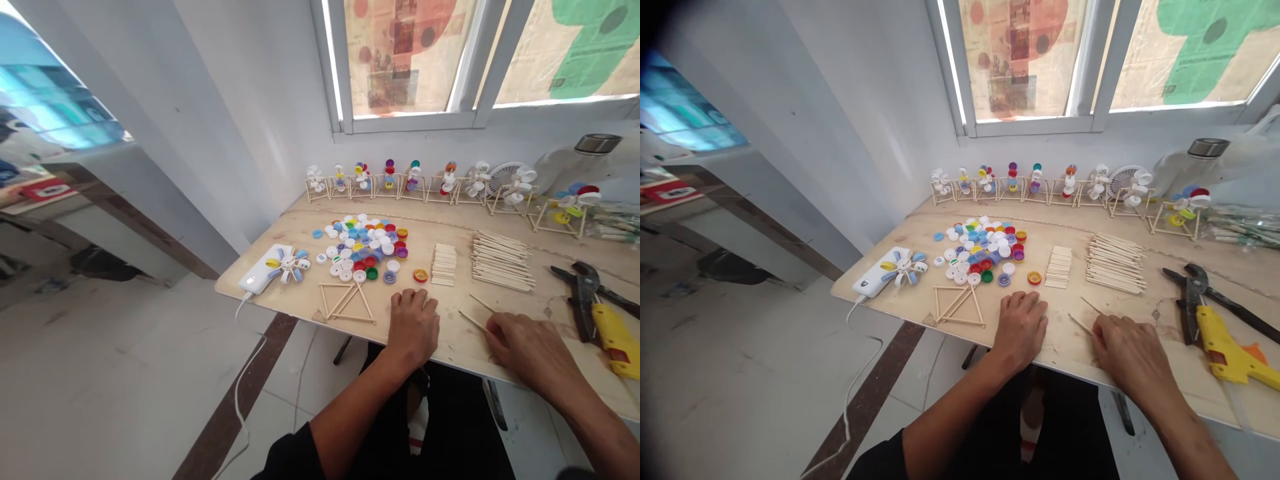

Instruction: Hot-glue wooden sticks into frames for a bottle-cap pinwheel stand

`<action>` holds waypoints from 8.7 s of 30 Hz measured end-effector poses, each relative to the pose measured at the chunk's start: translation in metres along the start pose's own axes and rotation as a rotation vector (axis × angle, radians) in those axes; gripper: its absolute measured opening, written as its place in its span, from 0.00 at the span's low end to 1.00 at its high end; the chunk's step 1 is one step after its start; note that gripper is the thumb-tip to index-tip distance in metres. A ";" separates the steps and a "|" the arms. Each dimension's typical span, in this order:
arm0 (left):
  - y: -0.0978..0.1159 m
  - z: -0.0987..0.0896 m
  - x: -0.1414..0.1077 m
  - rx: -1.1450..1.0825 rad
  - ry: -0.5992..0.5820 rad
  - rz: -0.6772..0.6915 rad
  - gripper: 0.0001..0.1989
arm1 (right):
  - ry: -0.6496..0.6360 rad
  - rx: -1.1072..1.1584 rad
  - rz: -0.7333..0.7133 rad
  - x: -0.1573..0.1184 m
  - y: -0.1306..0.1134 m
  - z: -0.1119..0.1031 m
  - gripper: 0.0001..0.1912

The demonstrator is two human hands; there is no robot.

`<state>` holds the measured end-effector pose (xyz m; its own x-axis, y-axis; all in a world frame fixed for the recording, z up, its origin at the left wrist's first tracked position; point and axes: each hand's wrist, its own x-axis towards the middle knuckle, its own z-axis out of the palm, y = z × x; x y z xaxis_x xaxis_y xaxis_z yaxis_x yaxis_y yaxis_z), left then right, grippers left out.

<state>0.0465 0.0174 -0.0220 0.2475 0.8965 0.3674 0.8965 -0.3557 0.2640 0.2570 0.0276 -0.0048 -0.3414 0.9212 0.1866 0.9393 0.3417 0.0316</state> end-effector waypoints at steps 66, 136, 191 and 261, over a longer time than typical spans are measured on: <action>0.002 0.000 -0.003 -0.149 0.074 -0.143 0.03 | 0.317 0.299 0.028 -0.006 -0.044 0.022 0.09; -0.033 -0.014 -0.001 -0.456 -0.143 -0.019 0.10 | 0.127 0.610 0.084 -0.008 -0.022 0.006 0.09; -0.034 -0.011 -0.002 -0.462 -0.106 -0.019 0.13 | 0.039 0.453 -0.232 -0.006 -0.020 -0.007 0.07; -0.024 -0.024 -0.028 -0.308 -0.074 0.061 0.06 | 0.156 0.522 -0.162 -0.028 -0.005 0.006 0.12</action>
<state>0.0094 -0.0056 -0.0170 0.3337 0.8839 0.3277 0.7287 -0.4624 0.5051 0.2617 0.0013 -0.0163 -0.4337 0.8242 0.3641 0.7200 0.5600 -0.4100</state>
